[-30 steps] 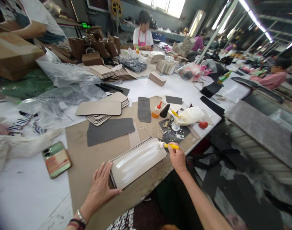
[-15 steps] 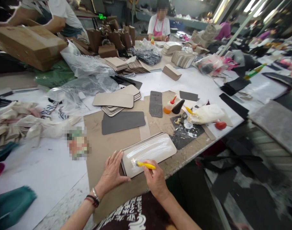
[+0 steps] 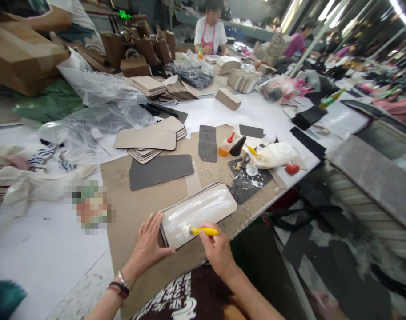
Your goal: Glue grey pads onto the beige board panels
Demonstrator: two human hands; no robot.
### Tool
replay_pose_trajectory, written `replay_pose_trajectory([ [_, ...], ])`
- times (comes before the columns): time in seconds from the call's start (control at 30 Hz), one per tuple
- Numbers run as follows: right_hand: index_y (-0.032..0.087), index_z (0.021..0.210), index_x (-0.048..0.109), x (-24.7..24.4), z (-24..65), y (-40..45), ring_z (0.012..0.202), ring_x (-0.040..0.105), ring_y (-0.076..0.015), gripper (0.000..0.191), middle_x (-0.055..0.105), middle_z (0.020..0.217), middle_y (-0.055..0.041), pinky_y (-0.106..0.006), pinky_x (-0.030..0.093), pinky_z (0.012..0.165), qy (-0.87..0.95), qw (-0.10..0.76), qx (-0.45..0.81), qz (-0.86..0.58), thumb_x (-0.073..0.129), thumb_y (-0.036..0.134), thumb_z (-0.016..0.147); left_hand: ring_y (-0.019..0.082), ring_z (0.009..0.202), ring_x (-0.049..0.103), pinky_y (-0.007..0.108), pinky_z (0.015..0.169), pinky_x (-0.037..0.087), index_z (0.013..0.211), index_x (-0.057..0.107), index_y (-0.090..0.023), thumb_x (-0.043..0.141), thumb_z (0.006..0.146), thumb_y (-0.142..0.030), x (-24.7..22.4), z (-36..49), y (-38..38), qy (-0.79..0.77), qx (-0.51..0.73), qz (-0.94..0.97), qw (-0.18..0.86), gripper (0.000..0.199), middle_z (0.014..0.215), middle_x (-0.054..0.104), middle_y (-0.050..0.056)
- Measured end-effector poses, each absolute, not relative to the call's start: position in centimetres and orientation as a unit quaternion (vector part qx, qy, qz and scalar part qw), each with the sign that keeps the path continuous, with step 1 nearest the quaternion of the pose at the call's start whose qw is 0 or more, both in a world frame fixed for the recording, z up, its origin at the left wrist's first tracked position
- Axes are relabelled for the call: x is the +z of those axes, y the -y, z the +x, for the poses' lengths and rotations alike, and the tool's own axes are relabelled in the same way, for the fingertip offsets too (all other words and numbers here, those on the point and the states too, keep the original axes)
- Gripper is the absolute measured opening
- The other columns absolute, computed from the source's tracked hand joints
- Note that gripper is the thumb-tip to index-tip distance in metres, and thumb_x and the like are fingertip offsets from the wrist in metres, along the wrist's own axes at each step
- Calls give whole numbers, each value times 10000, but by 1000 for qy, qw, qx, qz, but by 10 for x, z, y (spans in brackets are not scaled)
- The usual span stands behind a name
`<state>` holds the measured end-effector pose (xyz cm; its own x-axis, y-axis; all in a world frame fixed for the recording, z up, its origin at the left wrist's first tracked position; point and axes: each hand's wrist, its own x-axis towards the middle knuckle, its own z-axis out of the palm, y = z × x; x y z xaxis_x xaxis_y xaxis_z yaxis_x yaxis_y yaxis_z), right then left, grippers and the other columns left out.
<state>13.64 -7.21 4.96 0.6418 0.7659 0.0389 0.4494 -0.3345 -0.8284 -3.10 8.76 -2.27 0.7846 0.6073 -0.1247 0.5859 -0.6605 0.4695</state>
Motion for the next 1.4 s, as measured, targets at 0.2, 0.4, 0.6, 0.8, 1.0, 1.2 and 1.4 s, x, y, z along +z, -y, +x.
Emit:
replay_pose_trajectory([
  [0.2, 181, 909, 585, 29, 195, 99, 728, 642, -183, 260, 656, 864, -64, -301, 516, 709, 281, 438, 130, -844, 467, 403, 843, 305, 1344, 181, 477, 1080, 166, 1383, 187, -155, 677, 568, -407, -27, -32, -88, -322, 35, 916, 238, 984, 1427, 320, 138],
  [0.4, 185, 910, 575, 36, 261, 121, 779, 634, -203, 299, 639, 912, -74, -339, 493, 768, 248, 409, 22, -878, 477, 454, 824, 304, 1343, 184, 472, 1081, 170, 1378, 186, -143, 676, 560, -410, -32, -32, -88, -322, 31, 919, 224, 991, 1422, 327, 147],
  [0.6, 177, 917, 570, 29, 256, 72, 791, 623, -192, 287, 632, 916, -84, -319, 508, 739, 300, 450, 75, -838, 438, 423, 849, 317, 1331, 217, 474, 1067, 201, 1378, 180, -161, 686, 523, -385, -43, -33, -88, -320, 48, 924, 203, 1018, 1403, 361, 144],
  [0.8, 182, 882, 573, 34, 291, 83, 745, 634, -208, 326, 650, 874, -76, -337, 501, 710, 255, 401, 13, -880, 440, 473, 817, 325, 1330, 217, 483, 1052, 228, 1387, 139, -162, 690, 506, -340, -50, -34, -88, -318, 65, 927, 189, 1054, 1399, 365, 151],
  [1.0, 197, 890, 584, 48, 268, 110, 741, 635, -202, 286, 660, 858, -65, -306, 499, 704, 301, 353, 31, -885, 443, 440, 838, 327, 1328, 224, 479, 1052, 224, 1393, 95, -192, 679, 516, -332, -48, -33, -88, -321, 55, 926, 192, 1063, 1397, 372, 140],
  [1.2, 207, 844, 559, 55, 279, 113, 797, 616, -226, 275, 643, 842, -83, -335, 482, 752, 325, 298, -64, -895, 418, 443, 837, 332, 1329, 221, 491, 1059, 216, 1403, 72, -201, 694, 523, -352, -46, -33, -88, -322, 48, 923, 203, 1088, 1413, 349, 135],
  [1.4, 204, 920, 518, 73, 298, 46, 742, 614, -193, 267, 637, 826, -66, -292, 463, 688, 380, 307, -4, -873, 337, 392, 865, 360, 1317, 237, 525, 1039, 270, 1414, 54, -216, 745, 496, -520, -42, -41, -87, -301, 67, 919, 248, 1188, 1424, 321, 151],
])
